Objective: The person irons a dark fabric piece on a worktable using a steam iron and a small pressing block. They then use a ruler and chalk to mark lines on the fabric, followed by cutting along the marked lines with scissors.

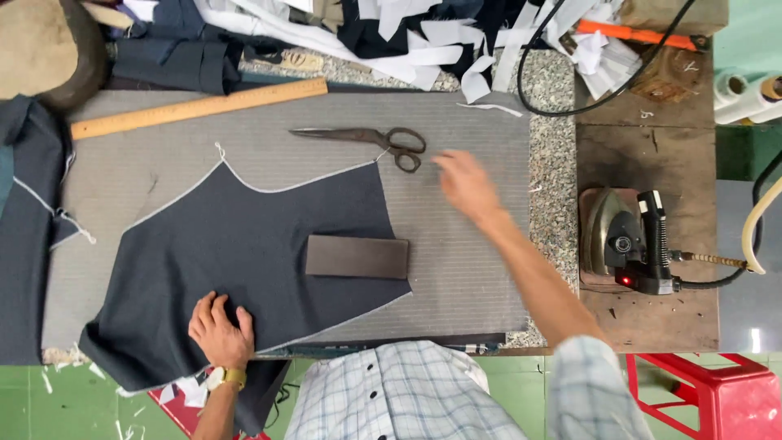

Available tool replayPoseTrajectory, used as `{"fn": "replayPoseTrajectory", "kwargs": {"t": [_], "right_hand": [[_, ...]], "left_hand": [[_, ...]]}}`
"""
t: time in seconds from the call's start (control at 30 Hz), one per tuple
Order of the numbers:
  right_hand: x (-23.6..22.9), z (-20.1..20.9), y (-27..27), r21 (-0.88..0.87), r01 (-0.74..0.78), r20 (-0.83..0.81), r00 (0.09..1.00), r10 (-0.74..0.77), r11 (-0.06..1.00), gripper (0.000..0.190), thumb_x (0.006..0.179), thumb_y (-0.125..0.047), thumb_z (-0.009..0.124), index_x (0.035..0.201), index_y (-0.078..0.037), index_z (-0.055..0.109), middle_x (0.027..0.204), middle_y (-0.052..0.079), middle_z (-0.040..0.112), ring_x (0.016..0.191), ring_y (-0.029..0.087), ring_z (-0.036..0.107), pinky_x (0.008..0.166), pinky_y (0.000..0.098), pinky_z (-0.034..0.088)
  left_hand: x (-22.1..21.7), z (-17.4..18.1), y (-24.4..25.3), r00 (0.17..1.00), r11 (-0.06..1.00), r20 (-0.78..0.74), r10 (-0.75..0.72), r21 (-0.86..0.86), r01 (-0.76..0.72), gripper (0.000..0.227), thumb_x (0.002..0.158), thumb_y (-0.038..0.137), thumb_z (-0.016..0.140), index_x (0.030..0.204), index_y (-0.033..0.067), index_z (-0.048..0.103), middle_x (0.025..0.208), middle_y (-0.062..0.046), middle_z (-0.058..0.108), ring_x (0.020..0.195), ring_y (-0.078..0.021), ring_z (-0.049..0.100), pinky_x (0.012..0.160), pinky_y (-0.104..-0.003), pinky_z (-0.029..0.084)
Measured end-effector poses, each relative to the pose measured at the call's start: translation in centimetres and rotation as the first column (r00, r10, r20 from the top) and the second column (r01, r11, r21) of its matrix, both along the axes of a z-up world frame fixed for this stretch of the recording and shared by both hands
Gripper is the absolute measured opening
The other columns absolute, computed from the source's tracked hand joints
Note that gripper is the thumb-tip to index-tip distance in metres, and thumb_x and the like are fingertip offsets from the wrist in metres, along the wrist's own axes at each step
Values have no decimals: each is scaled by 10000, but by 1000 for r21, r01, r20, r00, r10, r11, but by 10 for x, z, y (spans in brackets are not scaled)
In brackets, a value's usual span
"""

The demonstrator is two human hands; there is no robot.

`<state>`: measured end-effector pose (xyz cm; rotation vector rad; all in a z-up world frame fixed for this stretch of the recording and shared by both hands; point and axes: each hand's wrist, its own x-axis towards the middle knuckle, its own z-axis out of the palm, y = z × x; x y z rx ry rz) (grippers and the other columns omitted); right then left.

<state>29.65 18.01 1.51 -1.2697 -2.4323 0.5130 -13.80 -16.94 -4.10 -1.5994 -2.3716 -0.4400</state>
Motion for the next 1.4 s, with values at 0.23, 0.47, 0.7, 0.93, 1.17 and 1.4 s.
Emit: {"fn": "replayPoseTrajectory", "kwargs": {"t": [0.23, 0.47, 0.7, 0.93, 1.17, 1.4], "right_hand": [[-76, -61, 70, 1, -191, 139, 972, 189, 982, 432, 850, 133, 609, 1236, -59, 608, 1199, 177, 574, 1059, 398, 551, 724, 499, 525], [-69, -14, 70, -596, 14, 156, 983, 99, 803, 562, 875, -145, 614, 1420, -176, 480, 1124, 88, 623, 985, 282, 581, 828, 424, 454], [-91, -18, 52, -827, -154, -276, 949, -152, 541, 696, 872, -154, 818, 1459, -52, 458, 792, 61, 612, 552, 140, 551, 440, 270, 452], [-193, 52, 33, -858, -147, -155, 988, 25, 492, 660, 881, -273, 827, 1369, 94, 577, 687, 87, 607, 519, 132, 523, 427, 279, 361], [-239, 43, 43, -821, -151, -59, 982, 180, 551, 677, 870, -361, 836, 1332, 85, 624, 631, 87, 627, 485, 147, 573, 429, 292, 417], [-253, 42, 47, -749, -181, -37, 972, 233, 637, 634, 859, -324, 845, 1316, 68, 647, 631, 81, 626, 499, 163, 584, 485, 290, 426]], "left_hand": [[-3, -4, 0, 999, 1000, -14, 29, 9, -29, 382, 979, 332, 582, 1197, 47, 713, 1369, -122, 655, 1308, -337, 571, 1104, -476, 412], [-6, -5, 4, 1000, 1000, 22, 16, 23, -16, 367, 929, 309, 614, 1178, 57, 715, 1344, -116, 661, 1299, -349, 586, 1108, -483, 417], [-20, -18, -1, 998, 998, 29, 58, 33, -59, 357, 854, 332, 683, 1173, 174, 654, 1350, -44, 605, 1306, -263, 547, 1094, -443, 377], [-20, -14, -7, 994, 996, 66, 87, -37, -84, 380, 892, 351, 637, 1229, 177, 630, 1375, -52, 584, 1336, -269, 527, 1109, -455, 381], [-21, -17, -10, 990, 991, 107, 96, -102, -85, 369, 946, 395, 575, 1255, 198, 614, 1392, -45, 557, 1365, -260, 482, 1133, -458, 352], [-23, -15, -9, 990, 995, 114, 79, -75, -70, 362, 936, 389, 584, 1240, 197, 621, 1371, -56, 565, 1355, -269, 487, 1130, -466, 362]]}}
